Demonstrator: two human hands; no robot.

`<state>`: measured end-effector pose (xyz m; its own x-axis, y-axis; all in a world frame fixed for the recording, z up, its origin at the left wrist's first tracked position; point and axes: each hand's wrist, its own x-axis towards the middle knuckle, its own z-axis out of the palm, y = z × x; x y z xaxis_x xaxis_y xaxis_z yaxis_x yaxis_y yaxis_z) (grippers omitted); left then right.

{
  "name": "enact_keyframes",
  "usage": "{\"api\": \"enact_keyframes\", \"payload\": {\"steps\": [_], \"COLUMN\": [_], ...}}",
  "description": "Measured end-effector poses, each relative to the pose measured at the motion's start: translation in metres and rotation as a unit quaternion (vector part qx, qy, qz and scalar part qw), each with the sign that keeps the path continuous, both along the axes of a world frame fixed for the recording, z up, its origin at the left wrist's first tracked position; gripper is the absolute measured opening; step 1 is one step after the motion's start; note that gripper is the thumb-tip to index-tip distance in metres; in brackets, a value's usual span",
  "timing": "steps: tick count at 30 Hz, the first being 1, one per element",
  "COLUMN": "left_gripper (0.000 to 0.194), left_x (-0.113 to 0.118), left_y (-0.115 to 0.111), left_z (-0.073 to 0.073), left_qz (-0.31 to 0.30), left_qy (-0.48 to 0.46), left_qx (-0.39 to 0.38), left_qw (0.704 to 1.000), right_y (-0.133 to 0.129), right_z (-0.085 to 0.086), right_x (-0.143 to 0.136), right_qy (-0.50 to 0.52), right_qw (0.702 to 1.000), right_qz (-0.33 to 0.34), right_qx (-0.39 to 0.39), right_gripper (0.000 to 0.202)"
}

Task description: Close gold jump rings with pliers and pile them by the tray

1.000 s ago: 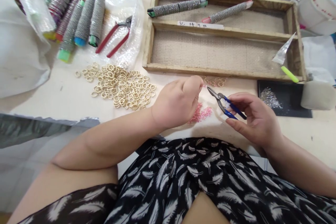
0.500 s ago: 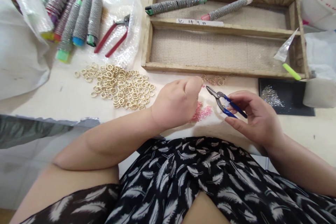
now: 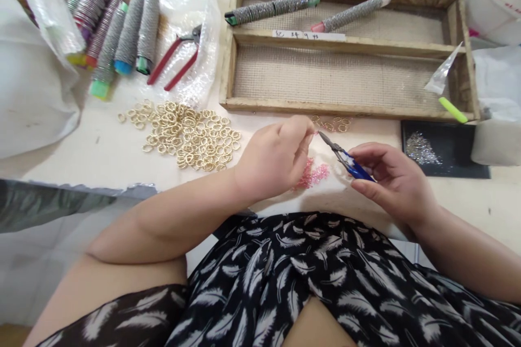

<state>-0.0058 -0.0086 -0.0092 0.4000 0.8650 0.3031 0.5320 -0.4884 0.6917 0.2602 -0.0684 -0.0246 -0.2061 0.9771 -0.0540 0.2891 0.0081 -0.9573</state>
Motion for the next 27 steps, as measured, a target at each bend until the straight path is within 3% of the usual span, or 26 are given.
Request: {"api": "enact_keyframes", "payload": {"steps": [3, 6, 8, 14, 20, 27], "left_gripper": [0.009, 0.009, 0.01, 0.013, 0.017, 0.01], "left_x": [0.002, 0.004, 0.006, 0.008, 0.008, 0.005], "left_y": [0.002, 0.004, 0.006, 0.009, 0.011, 0.015], "left_z": [0.006, 0.007, 0.006, 0.008, 0.013, 0.014], "left_qz": [0.003, -0.001, -0.001, 0.011, 0.027, 0.004], "left_qy": [-0.136, -0.274, -0.335, -0.4, -0.4, -0.422], "left_qx": [-0.169, -0.326, -0.387, -0.451, -0.492, -0.528], "left_qw": [0.976, 0.905, 0.859, 0.797, 0.773, 0.737], "right_y": [0.004, 0.007, 0.007, 0.007, 0.007, 0.006], "right_z": [0.003, 0.003, 0.001, -0.002, -0.003, -0.002], "right_x": [-0.004, -0.006, -0.006, -0.006, -0.006, -0.005], "right_qy": [0.062, 0.088, 0.092, 0.077, 0.056, 0.055], "right_qw": [0.997, 0.993, 0.993, 0.996, 0.998, 0.998], "right_qz": [-0.001, 0.002, 0.005, 0.01, 0.008, 0.017], "right_qx": [-0.052, -0.073, -0.07, -0.042, -0.005, 0.003], "right_gripper": [0.04, 0.041, 0.039, 0.04, 0.039, 0.038]}}
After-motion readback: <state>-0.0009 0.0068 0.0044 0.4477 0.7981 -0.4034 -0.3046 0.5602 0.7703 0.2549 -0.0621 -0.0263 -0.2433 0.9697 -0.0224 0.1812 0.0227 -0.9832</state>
